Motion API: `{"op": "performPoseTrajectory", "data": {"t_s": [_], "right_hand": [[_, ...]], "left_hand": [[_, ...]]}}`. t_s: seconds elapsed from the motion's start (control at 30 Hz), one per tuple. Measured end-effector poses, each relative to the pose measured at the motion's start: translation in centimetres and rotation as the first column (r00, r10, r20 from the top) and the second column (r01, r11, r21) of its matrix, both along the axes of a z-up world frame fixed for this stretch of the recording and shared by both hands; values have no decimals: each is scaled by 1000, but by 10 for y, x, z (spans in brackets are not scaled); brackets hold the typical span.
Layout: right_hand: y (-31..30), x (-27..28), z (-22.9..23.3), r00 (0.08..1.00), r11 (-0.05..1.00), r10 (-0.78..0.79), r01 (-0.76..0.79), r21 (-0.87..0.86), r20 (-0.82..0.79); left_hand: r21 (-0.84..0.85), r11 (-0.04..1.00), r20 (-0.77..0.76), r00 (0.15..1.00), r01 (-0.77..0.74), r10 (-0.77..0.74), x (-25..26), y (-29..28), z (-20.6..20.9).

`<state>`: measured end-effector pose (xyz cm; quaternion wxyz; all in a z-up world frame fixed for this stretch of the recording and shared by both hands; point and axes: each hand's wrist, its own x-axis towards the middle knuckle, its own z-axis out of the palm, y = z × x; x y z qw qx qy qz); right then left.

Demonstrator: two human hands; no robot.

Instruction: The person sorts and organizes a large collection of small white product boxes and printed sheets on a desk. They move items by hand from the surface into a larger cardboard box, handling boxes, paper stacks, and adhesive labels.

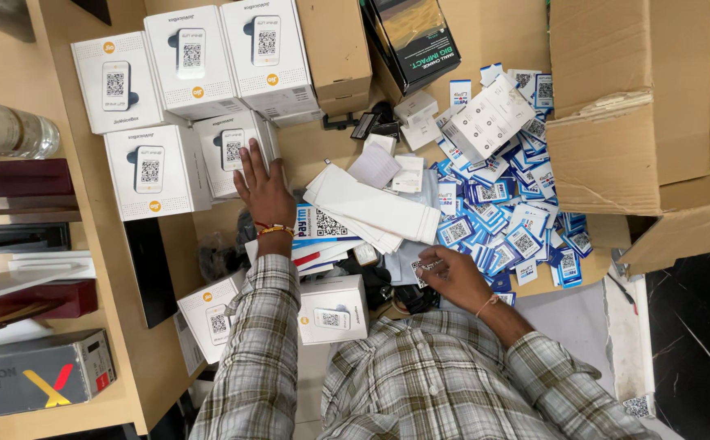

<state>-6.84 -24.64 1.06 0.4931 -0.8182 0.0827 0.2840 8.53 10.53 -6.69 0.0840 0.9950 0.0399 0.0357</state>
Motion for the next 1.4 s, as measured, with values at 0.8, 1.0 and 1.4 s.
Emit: {"op": "performPoseTrajectory", "data": {"t_s": [0.8, 1.0, 1.4], "right_hand": [[-51, 242, -53, 758, 559, -649, 419, -716, -63], [-63, 171, -25, 574, 561, -817, 811, 169, -44], [41, 57, -1, 915, 477, -95, 388, 788, -393]], "left_hand": [[-647, 756, -40, 987, 95, -158, -123, -94, 59], [-868, 417, -337, 936, -270, -97, -99, -127, 60], [-844, 536, -26, 1000, -27, 10, -84, -109, 134]]}}
